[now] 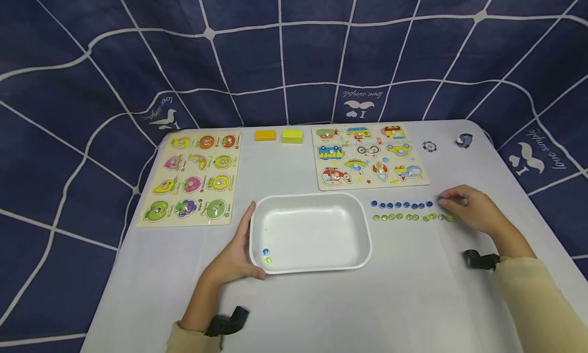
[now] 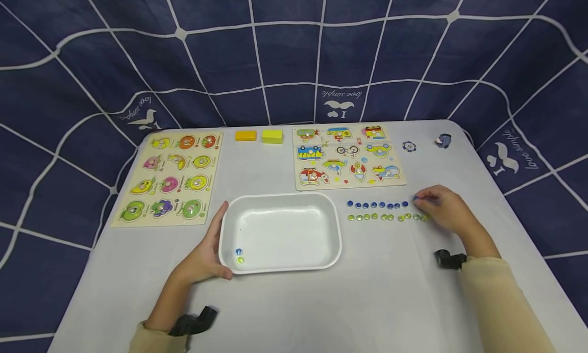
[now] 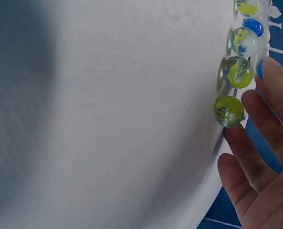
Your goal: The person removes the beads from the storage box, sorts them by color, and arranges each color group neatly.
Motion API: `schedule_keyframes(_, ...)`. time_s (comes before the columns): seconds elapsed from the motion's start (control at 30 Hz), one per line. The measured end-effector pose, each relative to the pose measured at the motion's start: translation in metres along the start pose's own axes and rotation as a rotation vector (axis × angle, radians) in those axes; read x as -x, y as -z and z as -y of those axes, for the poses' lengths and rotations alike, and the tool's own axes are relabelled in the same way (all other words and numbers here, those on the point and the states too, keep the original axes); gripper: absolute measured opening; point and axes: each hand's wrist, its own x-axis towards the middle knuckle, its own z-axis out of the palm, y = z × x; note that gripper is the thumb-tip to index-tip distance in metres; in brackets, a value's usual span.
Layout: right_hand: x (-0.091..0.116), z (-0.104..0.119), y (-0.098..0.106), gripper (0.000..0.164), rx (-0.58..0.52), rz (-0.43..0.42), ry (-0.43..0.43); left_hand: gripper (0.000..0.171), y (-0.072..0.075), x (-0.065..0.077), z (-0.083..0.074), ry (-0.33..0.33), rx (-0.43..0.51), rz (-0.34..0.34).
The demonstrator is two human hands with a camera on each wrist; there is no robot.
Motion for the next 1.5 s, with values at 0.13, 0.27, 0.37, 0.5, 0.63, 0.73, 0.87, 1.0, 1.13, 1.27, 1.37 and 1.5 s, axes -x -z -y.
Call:
schedule_keyframes(0.13,-0.002,-0.001,-0.001,0.047,-0.013,0.049,-0.028,0.142,0.000,0.000,0.001,-0.008,0.007,0.003)
schedule_keyframes(0.27,-0.004,0.000,-0.002,0.046,-0.003,0.055,-0.022,0.142,0.000,0.001,-0.001,-0.003,0.009,-0.001)
schedule_keyframes(0.37,-0.005,0.001,-0.003,0.043,0.008,0.048,-0.009,0.142,0.000,0.001,-0.001,-0.001,0.011,-0.003)
schedule_keyframes(0.5,-0.006,0.002,-0.004,0.038,0.014,0.043,0.001,0.142,0.000,0.002,-0.002,0.001,0.008,-0.002)
schedule_keyframes(0.63,-0.006,0.003,-0.004,0.041,0.015,0.044,-0.004,0.143,0.000,0.002,-0.001,0.003,-0.007,-0.003)
schedule_keyframes(0.73,-0.004,0.005,-0.002,0.048,0.013,0.031,-0.022,0.144,0.000,0.001,0.000,0.012,-0.017,-0.005)
schedule_keyframes(0.87,0.001,0.018,0.000,0.052,-0.011,-0.051,-0.022,0.145,0.001,0.001,0.002,0.020,-0.019,-0.007)
schedule_keyframes(1.0,0.009,0.049,-0.002,0.040,-0.053,-0.191,0.091,0.146,0.001,0.000,0.002,0.018,-0.019,-0.009)
schedule_keyframes(1.13,0.018,0.088,-0.015,0.022,-0.093,-0.306,0.286,0.147,0.000,0.000,0.002,0.016,-0.018,-0.008)
schedule_keyframes(1.27,0.028,0.128,-0.032,0.012,-0.147,-0.322,0.474,0.147,0.001,-0.001,0.002,0.001,-0.014,-0.007)
schedule_keyframes(1.37,0.037,0.157,-0.048,0.012,-0.189,-0.264,0.564,0.146,0.001,-0.001,0.003,-0.016,-0.013,-0.005)
schedule_keyframes(1.5,0.047,0.192,-0.070,0.015,-0.246,-0.113,0.606,0.146,0.002,-0.001,0.005,-0.032,-0.010,-0.004)
